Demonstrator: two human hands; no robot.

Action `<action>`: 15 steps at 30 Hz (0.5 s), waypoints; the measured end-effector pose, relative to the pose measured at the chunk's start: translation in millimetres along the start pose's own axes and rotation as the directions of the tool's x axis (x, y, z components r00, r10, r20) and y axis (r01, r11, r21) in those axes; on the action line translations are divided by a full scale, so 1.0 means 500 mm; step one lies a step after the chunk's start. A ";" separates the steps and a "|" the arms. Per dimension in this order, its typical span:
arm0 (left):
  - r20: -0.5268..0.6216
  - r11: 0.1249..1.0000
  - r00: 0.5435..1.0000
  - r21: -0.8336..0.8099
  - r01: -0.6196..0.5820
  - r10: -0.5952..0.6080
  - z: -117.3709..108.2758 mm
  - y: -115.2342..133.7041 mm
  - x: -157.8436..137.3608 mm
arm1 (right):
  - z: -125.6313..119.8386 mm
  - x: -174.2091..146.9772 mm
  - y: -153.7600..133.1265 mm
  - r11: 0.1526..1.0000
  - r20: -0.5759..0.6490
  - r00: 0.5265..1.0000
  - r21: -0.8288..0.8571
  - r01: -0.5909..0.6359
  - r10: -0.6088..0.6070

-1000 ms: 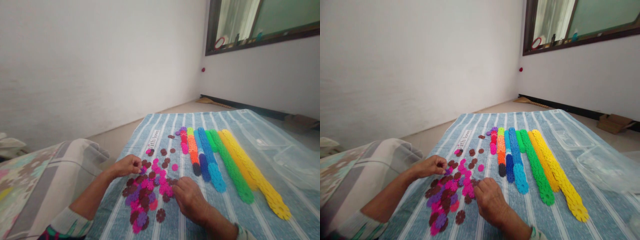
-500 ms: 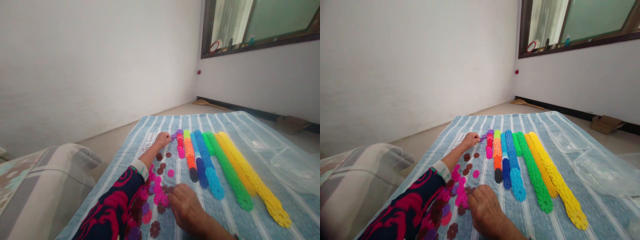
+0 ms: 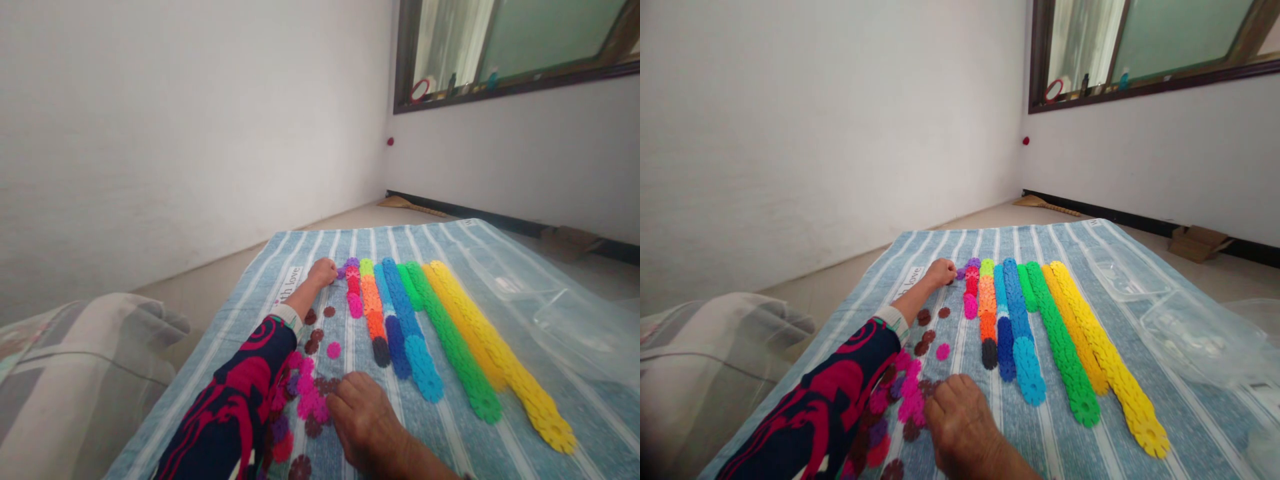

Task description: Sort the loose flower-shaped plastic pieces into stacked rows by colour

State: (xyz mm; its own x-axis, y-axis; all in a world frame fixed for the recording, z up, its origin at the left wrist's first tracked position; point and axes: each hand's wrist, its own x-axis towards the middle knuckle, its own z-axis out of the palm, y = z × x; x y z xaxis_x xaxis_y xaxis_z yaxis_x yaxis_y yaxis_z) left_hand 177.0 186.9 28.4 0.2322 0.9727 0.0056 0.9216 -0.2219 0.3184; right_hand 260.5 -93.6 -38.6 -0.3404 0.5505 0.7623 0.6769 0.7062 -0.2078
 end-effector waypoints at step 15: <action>-0.047 0.999 0.998 -0.017 -0.047 0.046 0.002 -0.002 -0.009 | -0.006 0.002 -0.002 1.000 0.028 1.000 -0.002 0.002 -0.002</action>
State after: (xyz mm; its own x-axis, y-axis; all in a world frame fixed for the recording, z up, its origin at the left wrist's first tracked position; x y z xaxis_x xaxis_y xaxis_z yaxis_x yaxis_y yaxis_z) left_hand 175.5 182.6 27.0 0.2595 0.9635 0.0652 0.9042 -0.2661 0.3341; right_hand 261.5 -95.2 -35.8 -0.3598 0.5617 0.7450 0.6775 0.7063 -0.2053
